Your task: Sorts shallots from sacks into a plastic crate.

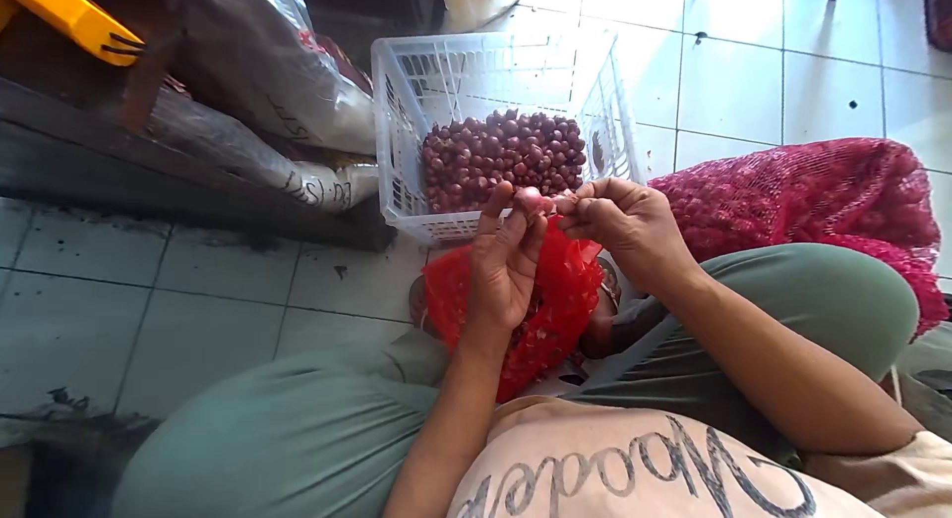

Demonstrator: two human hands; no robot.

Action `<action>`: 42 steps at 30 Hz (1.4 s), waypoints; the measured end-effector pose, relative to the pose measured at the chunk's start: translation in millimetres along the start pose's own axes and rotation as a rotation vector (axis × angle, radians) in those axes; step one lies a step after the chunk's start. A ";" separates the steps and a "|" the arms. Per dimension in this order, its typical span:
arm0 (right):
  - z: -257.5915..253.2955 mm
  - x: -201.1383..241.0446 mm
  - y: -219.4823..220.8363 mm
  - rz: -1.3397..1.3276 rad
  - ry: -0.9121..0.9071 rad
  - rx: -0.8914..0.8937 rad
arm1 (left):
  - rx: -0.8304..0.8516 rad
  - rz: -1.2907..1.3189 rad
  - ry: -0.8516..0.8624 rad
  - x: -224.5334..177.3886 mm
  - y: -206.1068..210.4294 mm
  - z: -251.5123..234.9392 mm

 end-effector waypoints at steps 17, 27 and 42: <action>0.4 -17.4 5.3 0.573 -0.173 0.321 | -0.060 -0.145 -0.007 -0.1 -15.0 -7.1; 52.5 67.6 -181.2 0.290 -0.112 -0.409 | -0.198 -0.908 0.110 -3.6 -35.3 -64.5; 130.6 -117.5 -272.2 0.821 0.667 -0.630 | -0.354 -0.979 0.072 8.9 -24.4 -28.4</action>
Point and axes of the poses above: each hand's wrist, its own z-axis away from the middle knuckle, its own y-axis out of the palm, x = y × z, the point moved 4 cm from there along -z, towards the middle knuckle, and after that the axes turned 7 degrees about -x, right-handed, at the moved point
